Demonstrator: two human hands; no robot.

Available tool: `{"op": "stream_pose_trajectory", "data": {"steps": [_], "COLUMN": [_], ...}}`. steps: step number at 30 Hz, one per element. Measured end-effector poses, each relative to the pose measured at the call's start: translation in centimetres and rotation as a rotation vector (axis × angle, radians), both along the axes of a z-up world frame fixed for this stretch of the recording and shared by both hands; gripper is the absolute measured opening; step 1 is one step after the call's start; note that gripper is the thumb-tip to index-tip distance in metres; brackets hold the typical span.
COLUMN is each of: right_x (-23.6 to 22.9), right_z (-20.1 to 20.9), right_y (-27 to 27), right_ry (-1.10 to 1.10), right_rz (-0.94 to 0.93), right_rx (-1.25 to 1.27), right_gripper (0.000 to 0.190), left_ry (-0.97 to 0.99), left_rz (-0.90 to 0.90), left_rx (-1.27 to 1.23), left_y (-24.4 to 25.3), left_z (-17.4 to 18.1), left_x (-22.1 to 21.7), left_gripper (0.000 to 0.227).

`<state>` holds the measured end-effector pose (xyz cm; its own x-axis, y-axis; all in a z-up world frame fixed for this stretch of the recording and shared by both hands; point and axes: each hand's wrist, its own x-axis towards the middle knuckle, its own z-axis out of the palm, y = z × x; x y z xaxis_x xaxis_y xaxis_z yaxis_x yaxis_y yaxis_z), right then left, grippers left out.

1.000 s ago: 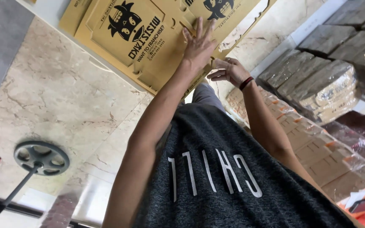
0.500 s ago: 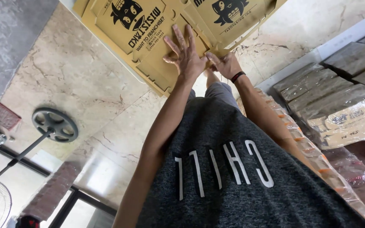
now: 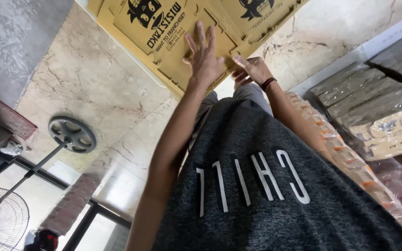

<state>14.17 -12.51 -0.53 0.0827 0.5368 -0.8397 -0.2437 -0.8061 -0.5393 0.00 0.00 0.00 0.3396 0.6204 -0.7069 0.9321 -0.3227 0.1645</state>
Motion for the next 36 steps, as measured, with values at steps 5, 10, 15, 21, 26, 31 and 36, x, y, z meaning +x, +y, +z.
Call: {"op": "stream_pose_trajectory", "data": {"steps": [5, 10, 15, 21, 26, 31, 36], "right_x": [-5.1, -7.2, -7.5, -8.4, -9.8, -8.1, -10.9], "right_z": [0.4, -1.0, -4.1, -4.3, 0.2, 0.7, 0.9], "right_y": [-0.1, -0.1, -0.9, -1.5, -0.5, 0.1, -1.6], "right_ry": [0.058, -0.119, -0.065, -0.435, -0.653, -0.274, -0.013], "right_rz": [-0.017, -0.088, -0.26, -0.103, -0.042, -0.118, -0.093], "right_rx": [-0.022, 0.028, -0.013, 0.192, 0.383, 0.061, -0.202], "right_gripper": [0.06, 0.054, 0.053, 0.052, 0.054, 0.048, 0.089], "left_ry": [-0.153, -0.06, -0.026, -0.003, 0.012, 0.013, -0.137], "left_rz": [-0.49, -0.717, -0.739, -0.772, -0.769, -0.781, -0.911], "left_rx": [-0.119, -0.108, -0.102, -0.104, -0.076, -0.159, 0.056], "left_y": [1.9, 2.0, 1.7, 1.6, 0.8, 2.0, 1.9], "left_z": [3.1, 3.1, 1.3, 0.4, -2.1, -0.7, -5.5], "left_x": [-4.0, -5.1, -5.4, -5.1, -5.0, -4.7, -6.9], "left_gripper": [0.087, 0.1, 0.081, 0.084, 0.091, 0.073, 0.082]}}
